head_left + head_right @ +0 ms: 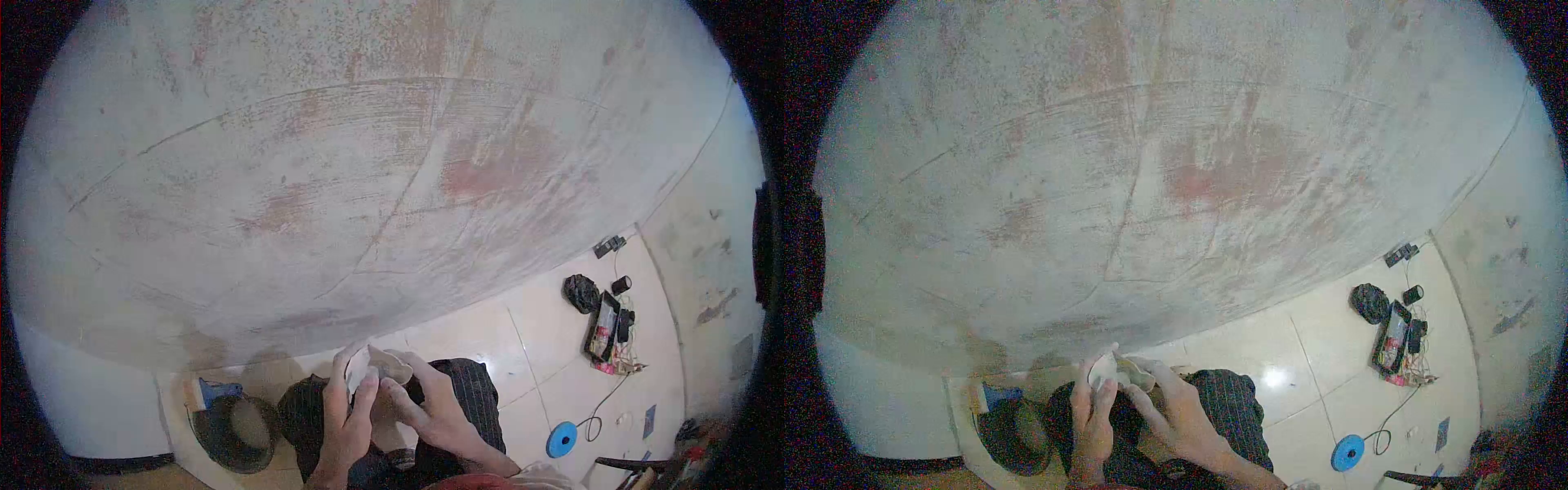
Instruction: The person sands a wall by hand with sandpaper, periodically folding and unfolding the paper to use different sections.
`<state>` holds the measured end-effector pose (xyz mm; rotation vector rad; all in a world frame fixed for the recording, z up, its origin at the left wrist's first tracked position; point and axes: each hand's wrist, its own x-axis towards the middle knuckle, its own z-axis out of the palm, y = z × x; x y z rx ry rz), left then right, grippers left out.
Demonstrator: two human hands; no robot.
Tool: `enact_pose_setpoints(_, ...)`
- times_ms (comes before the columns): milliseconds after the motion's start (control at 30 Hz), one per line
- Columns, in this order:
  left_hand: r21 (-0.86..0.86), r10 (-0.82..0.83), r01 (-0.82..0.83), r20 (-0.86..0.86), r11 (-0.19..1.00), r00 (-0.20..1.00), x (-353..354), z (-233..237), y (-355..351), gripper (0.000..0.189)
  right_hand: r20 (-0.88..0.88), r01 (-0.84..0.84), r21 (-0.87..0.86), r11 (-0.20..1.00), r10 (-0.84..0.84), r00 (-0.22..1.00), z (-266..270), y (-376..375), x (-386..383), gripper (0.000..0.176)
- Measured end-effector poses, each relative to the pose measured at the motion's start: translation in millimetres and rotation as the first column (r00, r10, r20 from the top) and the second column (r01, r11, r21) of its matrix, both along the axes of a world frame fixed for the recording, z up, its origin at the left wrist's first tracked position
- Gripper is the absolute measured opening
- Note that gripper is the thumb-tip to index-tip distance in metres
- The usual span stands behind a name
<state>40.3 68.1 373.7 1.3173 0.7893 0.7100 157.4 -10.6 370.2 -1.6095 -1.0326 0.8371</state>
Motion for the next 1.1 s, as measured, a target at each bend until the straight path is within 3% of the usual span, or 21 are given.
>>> enact_pose_setpoints(67, 0.166, 0.004, 0.011, -0.088, 0.986, 0.996, -2, -1, 1, 0.040, 0.015, 0.001, -0.015, 1.000, -0.001, 1.000, 1, -1, -1, 0.040)
enact_pose_setpoints(300, 0.183, 0.080, -0.047, -0.177, 0.982, 0.981, -7, -6, 4, 0.031, 0.038, 0.011, 0.025, 1.000, -0.012, 0.999, -5, -1, 1, 0.038)
enact_pose_setpoints(467, 0.295, 0.155, -0.085, -0.223, 0.952, 0.962, -8, -8, 10, 0.028, 0.031, 0.042, 0.029, 0.999, -0.043, 0.999, 0, 1, -1, 0.032)
enact_pose_setpoints(533, 0.248, 0.147, -0.090, -0.223, 0.965, 0.964, -8, -10, 10, 0.029, 0.063, 0.037, 0.071, 0.997, -0.041, 0.997, 1, 0, 0, 0.030)
enact_pose_setpoints(600, 0.216, 0.144, -0.096, -0.218, 0.972, 0.965, -8, -9, 8, 0.030, -0.046, 0.076, 0.018, 0.997, -0.075, 0.996, 5, -2, -2, 0.025)
enact_pose_setpoints(733, 0.234, 0.181, -0.144, -0.144, 0.962, 0.973, -7, -11, 3, 0.030, 0.017, 0.093, 0.185, 0.978, -0.098, 0.995, -13, -6, 0, 0.029)
enact_pose_setpoints(800, 0.264, 0.182, -0.149, -0.104, 0.953, 0.978, -3, -17, 2, 0.030, -0.107, 0.129, 0.094, 0.987, -0.119, 0.987, -22, -6, -1, 0.030)
enact_pose_setpoints(867, 0.253, 0.367, -0.351, -0.018, 0.902, 0.930, 0, -25, -4, 0.029, -0.117, 0.123, 0.053, 0.991, -0.116, 0.986, -12, -10, 1, 0.031)
enact_pose_setpoints(900, 0.269, 0.357, -0.343, -0.004, 0.900, 0.934, 1, -27, -4, 0.029, -0.143, 0.107, -0.012, 0.994, -0.107, 0.984, -6, -9, 2, 0.032)
enact_pose_setpoints(1000, 0.283, 0.308, -0.323, 0.098, 0.903, 0.946, 3, -25, -1, 0.030, -0.251, 0.123, 0.143, 0.982, -0.084, 0.964, -6, -9, -1, 0.031)
enact_pose_setpoints(1033, 0.291, 0.316, -0.344, 0.142, 0.893, 0.938, 5, -29, 1, 0.031, -0.253, 0.131, 0.156, 0.979, -0.089, 0.963, -6, -9, 0, 0.031)
enact_pose_setpoints(1100, 0.283, 0.340, -0.379, 0.179, 0.881, 0.923, 5, -38, 1, 0.032, -0.080, 0.148, 0.141, 0.979, -0.137, 0.987, -9, -9, -1, 0.029)
